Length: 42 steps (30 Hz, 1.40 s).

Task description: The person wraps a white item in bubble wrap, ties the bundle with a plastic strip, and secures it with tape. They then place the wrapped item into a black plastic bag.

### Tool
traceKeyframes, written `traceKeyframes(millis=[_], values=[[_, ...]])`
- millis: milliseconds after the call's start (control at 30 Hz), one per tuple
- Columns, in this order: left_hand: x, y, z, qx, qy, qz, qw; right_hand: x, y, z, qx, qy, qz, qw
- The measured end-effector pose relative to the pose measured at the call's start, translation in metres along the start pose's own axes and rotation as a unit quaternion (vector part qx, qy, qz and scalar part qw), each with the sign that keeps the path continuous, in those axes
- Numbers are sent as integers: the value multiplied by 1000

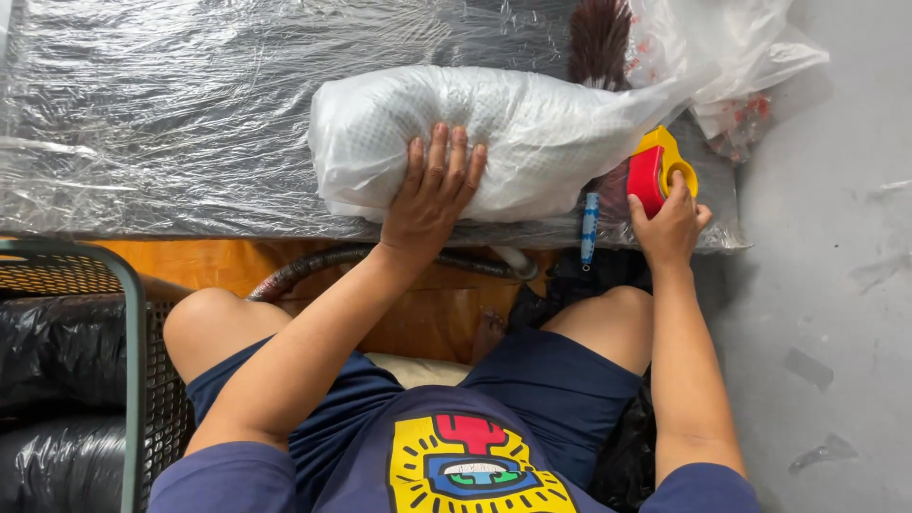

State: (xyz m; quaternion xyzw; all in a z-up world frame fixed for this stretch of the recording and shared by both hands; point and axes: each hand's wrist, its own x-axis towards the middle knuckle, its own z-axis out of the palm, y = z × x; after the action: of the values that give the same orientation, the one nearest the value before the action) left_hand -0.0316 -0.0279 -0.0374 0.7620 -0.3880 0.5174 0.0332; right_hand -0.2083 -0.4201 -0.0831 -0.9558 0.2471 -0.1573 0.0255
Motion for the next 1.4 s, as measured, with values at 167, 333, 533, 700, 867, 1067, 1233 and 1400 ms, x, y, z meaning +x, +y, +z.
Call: traceKeyframes(millis=[167, 333, 533, 700, 867, 1067, 1233, 1400], values=[[-7, 7, 1, 4, -10, -12, 1000, 16, 71, 46, -49, 28, -7, 998], [-6, 0, -16, -24, -112, 7, 993, 24, 73, -25, 105, 206, 99, 968], [-9, 3, -12, -17, -124, 8, 992, 28, -81, -245, 524, 161, 247, 799], [-11, 6, -14, -14, -122, 7, 992, 54, -161, -271, 665, 9, 180, 725], [-12, 7, -12, -23, -114, 2, 993, 60, -307, -250, 655, -76, 201, 724], [-11, 5, -13, -18, -130, 10, 991, 72, -355, -225, 576, -139, 255, 764], [-11, 6, -13, -16, -138, 19, 990, 68, -364, -206, 507, -190, 255, 801], [-10, 7, -13, -25, -132, 9, 991, 73, -365, -198, 496, -190, 270, 803]])
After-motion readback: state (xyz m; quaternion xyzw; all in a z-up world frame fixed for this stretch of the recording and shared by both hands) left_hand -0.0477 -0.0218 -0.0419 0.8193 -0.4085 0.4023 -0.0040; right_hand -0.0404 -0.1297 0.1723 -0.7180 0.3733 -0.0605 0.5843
